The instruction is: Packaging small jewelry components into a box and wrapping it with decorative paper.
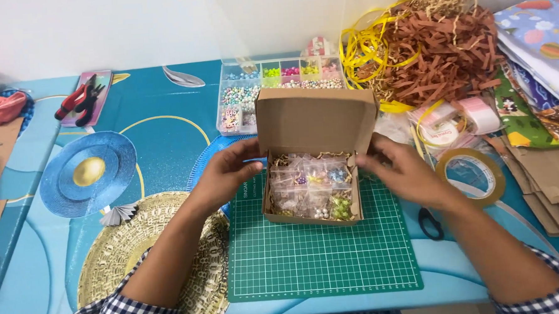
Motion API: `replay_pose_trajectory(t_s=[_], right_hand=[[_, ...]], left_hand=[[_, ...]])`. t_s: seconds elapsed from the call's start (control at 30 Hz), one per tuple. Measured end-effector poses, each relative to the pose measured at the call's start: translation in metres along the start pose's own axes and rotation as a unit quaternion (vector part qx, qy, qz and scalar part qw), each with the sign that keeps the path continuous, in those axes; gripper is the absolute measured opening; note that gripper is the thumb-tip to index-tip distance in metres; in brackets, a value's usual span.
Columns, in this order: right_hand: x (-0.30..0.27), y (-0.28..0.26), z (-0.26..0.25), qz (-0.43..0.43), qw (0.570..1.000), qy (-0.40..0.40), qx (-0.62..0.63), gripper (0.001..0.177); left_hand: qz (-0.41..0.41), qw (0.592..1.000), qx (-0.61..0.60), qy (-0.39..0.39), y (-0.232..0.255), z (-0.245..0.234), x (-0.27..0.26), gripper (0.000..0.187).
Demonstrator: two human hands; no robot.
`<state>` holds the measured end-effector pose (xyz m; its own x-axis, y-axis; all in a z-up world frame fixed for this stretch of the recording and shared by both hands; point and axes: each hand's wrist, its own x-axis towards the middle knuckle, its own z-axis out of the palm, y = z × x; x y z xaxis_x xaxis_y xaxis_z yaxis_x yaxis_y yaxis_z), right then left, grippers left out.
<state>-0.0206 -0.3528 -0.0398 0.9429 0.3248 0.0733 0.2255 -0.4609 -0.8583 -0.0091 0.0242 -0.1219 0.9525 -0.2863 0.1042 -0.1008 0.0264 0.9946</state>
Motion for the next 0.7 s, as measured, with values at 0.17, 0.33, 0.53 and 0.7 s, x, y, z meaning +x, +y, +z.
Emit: replay_pose_trajectory(t_s=[0.17, 0.33, 0.53, 0.7], right_hand=[[0.001, 0.026, -0.009, 0.027, 0.998, -0.044, 0.026, 0.025], [0.0, 0.053, -0.007, 0.022, 0.997, -0.057, 0.049, 0.033], [0.001, 0.039, -0.011, -0.04, 0.994, -0.075, 0.072, 0.054], [0.005, 0.051, -0.003, -0.076, 0.994, -0.049, 0.067, 0.054]], left_hand=[[-0.039, 0.999, -0.03, -0.001, -0.003, 0.013, 0.003, 0.062], [-0.036, 0.999, -0.015, 0.02, -0.013, 0.016, -0.003, 0.062], [0.016, 0.996, 0.019, 0.087, -0.008, 0.021, -0.006, 0.043], [0.047, 0.985, 0.103, 0.127, -0.022, 0.009, -0.004, 0.04]])
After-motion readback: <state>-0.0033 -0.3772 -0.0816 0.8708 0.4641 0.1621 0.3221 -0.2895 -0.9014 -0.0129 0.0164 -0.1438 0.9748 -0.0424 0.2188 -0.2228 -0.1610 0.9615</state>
